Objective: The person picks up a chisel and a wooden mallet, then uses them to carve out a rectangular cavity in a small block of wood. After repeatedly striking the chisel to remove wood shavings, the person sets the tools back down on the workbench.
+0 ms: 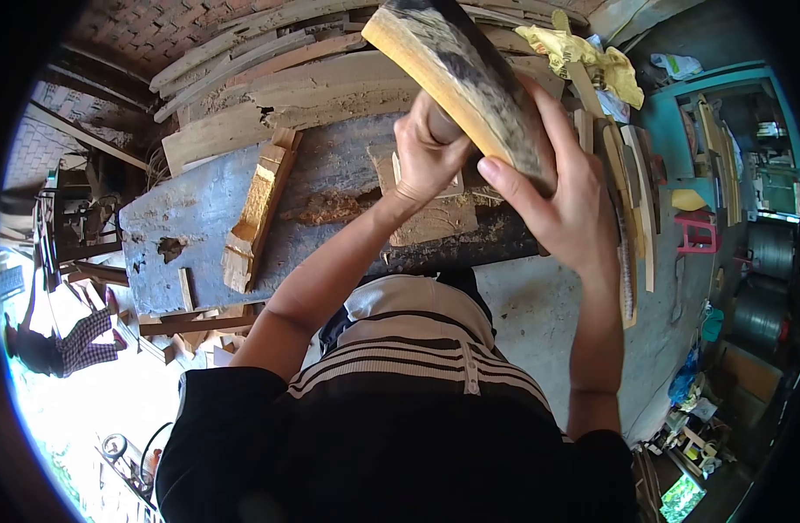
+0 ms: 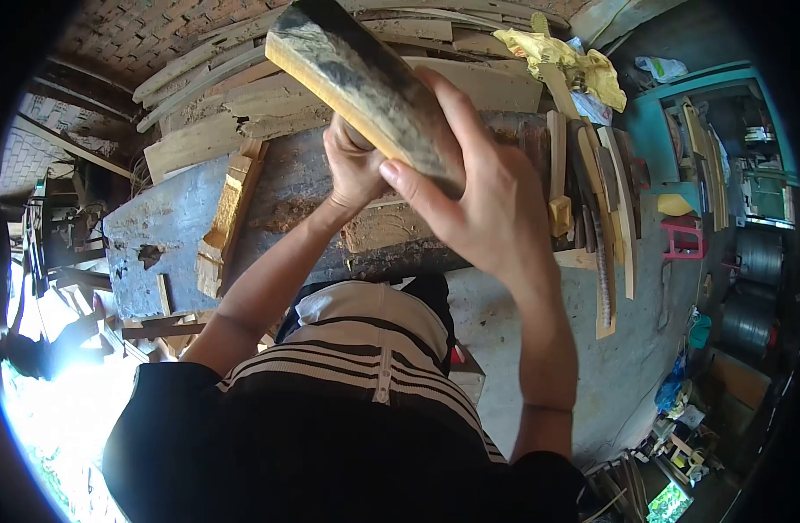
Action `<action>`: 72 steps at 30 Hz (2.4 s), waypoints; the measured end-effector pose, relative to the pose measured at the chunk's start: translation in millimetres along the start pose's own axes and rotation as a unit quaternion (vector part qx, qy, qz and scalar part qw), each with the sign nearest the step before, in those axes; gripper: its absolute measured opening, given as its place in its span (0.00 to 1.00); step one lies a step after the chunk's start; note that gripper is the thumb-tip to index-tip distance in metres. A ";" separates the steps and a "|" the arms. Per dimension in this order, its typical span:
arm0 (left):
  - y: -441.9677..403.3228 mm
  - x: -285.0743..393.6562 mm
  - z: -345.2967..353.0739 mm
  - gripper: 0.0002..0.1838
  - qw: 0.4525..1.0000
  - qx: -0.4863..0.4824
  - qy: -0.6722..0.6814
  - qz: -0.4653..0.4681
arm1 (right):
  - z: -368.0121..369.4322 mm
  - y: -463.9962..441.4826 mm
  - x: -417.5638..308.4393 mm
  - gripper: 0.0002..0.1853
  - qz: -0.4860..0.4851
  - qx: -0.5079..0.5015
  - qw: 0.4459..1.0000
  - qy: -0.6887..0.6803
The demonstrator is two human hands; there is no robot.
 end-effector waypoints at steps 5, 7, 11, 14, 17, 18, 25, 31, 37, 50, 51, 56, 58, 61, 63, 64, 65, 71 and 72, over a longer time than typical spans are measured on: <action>-19.5 6.8 -7.5 0.12 0.998 -0.038 -0.056 -0.018 | -8.6 -13.5 -2.5 0.36 -0.014 0.067 0.994 -0.086; -16.4 -1.3 -12.8 0.11 0.990 -0.098 -0.039 -0.095 | 6.3 -9.2 -2.1 0.36 -0.006 -0.023 0.999 -0.024; -32.1 4.4 -14.0 0.11 0.997 -0.029 -0.002 -0.078 | 9.2 0.5 8.4 0.37 0.038 -0.018 0.998 -0.042; -31.4 6.0 -19.2 0.12 0.995 -0.002 -0.050 -0.085 | 2.2 9.9 25.8 0.37 0.083 0.052 0.987 -0.130; -27.0 7.1 -12.4 0.11 0.998 -0.001 -0.046 -0.033 | 0.3 29.5 41.4 0.32 0.201 0.057 0.958 -0.195; -26.1 5.2 -10.6 0.11 0.998 -0.003 -0.045 -0.033 | 0.9 31.1 43.5 0.32 0.201 0.059 0.959 -0.193; -7.9 8.7 15.4 0.13 0.990 -0.069 -0.121 -0.010 | -18.0 23.4 19.8 0.34 0.122 0.114 0.960 -0.225; 3.2 7.0 25.4 0.15 0.994 -0.086 -0.073 0.003 | -24.6 18.1 16.8 0.36 0.096 -0.046 0.994 0.013; 8.5 4.0 26.1 0.16 0.982 -0.155 -0.101 -0.024 | -26.2 17.4 10.9 0.36 0.035 0.026 0.999 0.000; -31.6 8.3 17.8 0.19 0.989 -0.069 -0.046 -0.125 | -16.7 76.8 54.1 0.34 0.262 0.070 0.940 -0.209; -27.7 8.9 18.6 0.18 0.991 -0.063 -0.070 -0.093 | -15.8 79.8 55.3 0.35 0.245 0.089 0.947 -0.188; -7.3 -1.2 17.5 0.15 0.995 -0.018 -0.091 -0.044 | -9.1 89.2 54.3 0.37 0.249 0.073 0.950 -0.174; -3.4 2.0 23.4 0.13 0.998 -0.020 -0.041 0.033 | -12.0 87.7 45.7 0.37 0.258 0.074 0.948 -0.174; 8.0 4.4 37.9 0.13 0.990 -0.075 -0.099 0.074 | -31.6 73.8 19.9 0.37 0.219 0.136 0.939 -0.228; 18.8 1.8 46.7 0.15 0.984 -0.102 -0.121 0.085 | -43.8 68.3 12.3 0.35 0.134 0.135 0.953 -0.235; 21.6 5.0 49.7 0.16 0.980 -0.119 -0.142 0.075 | -41.0 63.4 12.7 0.35 0.131 0.135 0.954 -0.235; 24.1 10.7 52.6 0.16 0.979 -0.119 -0.136 0.090 | -32.2 54.4 9.5 0.35 0.106 0.069 0.987 -0.099; 31.5 8.6 54.0 0.15 0.976 -0.141 -0.148 0.081 | -43.5 64.8 -2.1 0.36 0.192 0.137 0.960 -0.150; 33.4 9.6 51.9 0.15 0.976 -0.139 -0.151 0.078 | -40.0 66.2 -1.2 0.35 0.195 0.155 0.948 -0.198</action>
Point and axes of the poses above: each hand's wrist, its own y-axis away from the middle knuckle, its own z-axis out of the palm, x = y × z, the point moved 5 cm from there along -y, towards the middle knuckle, and after that the axes turned 11 degrees about y, right-handed, at the moved point
